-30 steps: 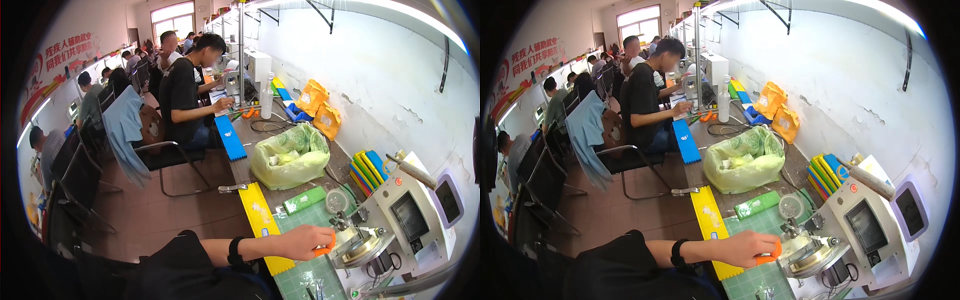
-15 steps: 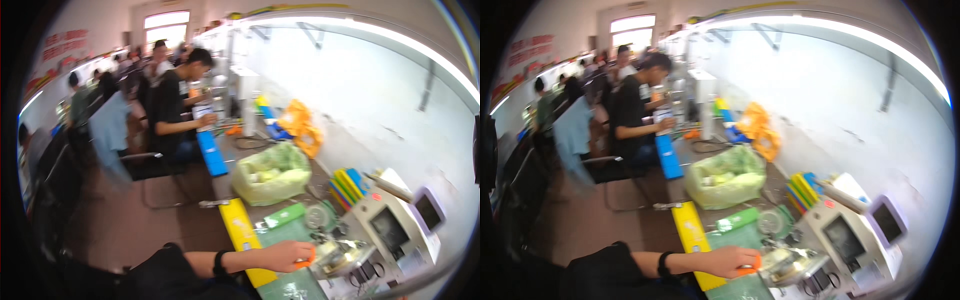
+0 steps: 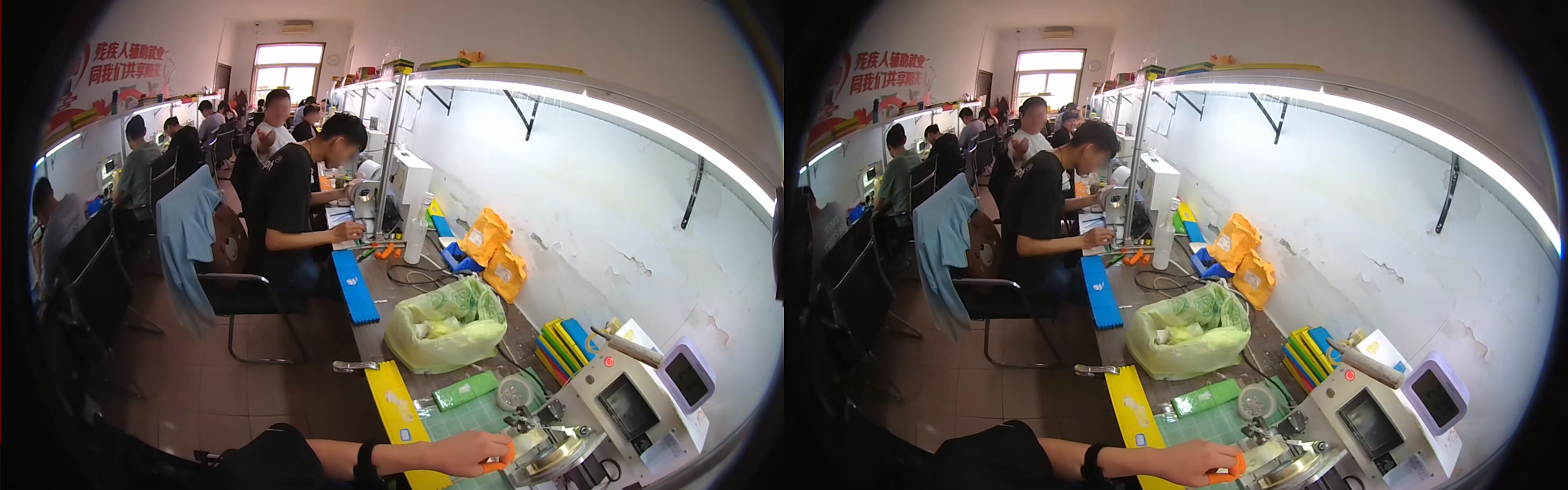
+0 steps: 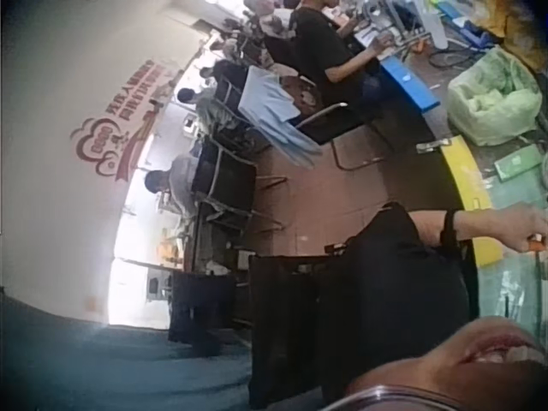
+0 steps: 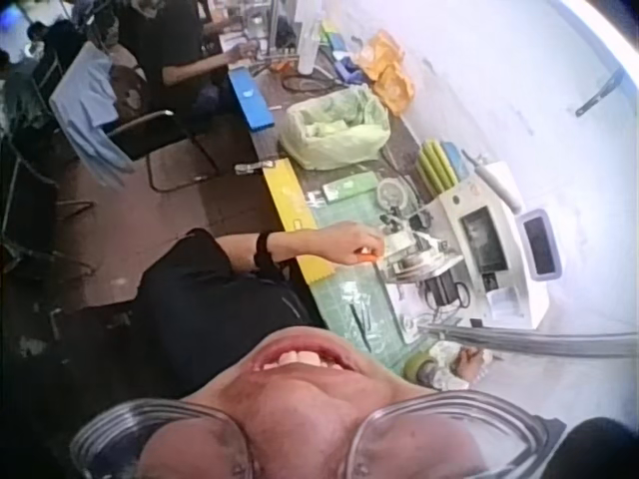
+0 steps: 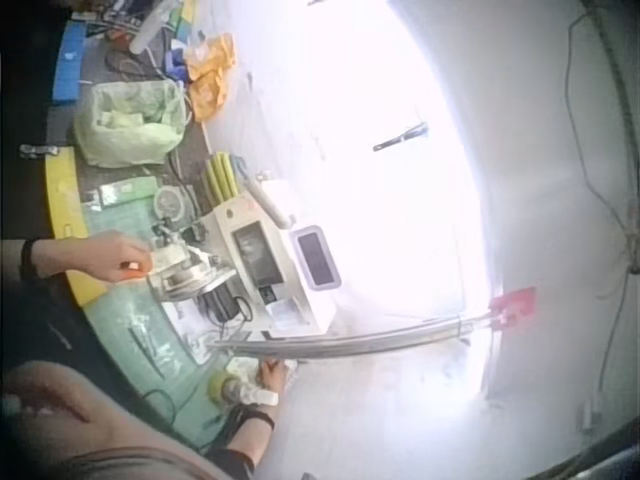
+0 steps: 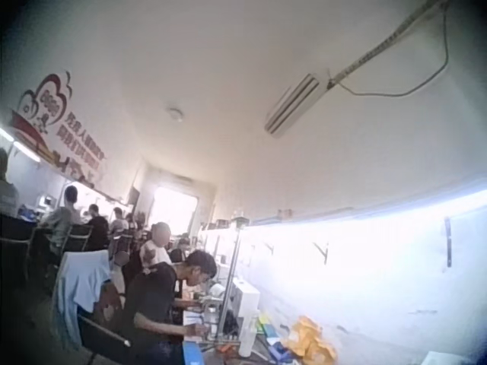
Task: Assembling small precision components using an industrial machine fixture and tweezers.
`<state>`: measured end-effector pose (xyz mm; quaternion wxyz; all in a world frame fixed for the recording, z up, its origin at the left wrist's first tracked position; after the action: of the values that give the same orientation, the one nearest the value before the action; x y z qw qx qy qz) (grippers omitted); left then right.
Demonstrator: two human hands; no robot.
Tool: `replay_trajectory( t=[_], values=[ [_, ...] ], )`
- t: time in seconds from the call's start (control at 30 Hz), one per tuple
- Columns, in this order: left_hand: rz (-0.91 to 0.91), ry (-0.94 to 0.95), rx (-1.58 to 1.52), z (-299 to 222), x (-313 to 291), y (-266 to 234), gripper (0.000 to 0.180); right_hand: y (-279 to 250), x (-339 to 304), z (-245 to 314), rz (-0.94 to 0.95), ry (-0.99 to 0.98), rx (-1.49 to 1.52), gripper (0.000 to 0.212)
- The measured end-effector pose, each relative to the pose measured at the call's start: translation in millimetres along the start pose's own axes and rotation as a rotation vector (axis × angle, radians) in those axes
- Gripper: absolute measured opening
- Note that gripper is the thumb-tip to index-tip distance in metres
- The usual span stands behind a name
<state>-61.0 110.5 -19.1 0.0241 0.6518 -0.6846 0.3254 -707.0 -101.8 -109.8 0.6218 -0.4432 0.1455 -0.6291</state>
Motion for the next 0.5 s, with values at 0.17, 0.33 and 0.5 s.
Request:
replay_trajectory(
  t=[0.17, 0.33, 0.5],
  values=[
    [-0.025, 0.052, 0.049, 14, -5, 0, 0.008, 4, -4, -10, 0.001, 0.005, 0.024, 0.046],
    [-0.016, 0.044, 0.041, 19, -8, -2, 0.009, 6, -7, -33, -0.011, 0.006, 0.049, 0.050],
    [0.004, 0.000, 0.056, 18, -8, 0, 0.009, 2, -11, -71, -0.001, 0.031, -0.036, 0.051]
  ],
)
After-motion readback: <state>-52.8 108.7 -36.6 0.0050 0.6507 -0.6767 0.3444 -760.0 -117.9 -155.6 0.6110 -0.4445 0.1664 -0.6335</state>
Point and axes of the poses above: each hand's wrist, its own x-axis towards the middle knuckle, its own y-axis out of the palm, z = x × y, the point moved 1 cm from there along x, towards the middle knuckle, and after that the axes turned 6 degrees about -z, right-handed, at the moved point
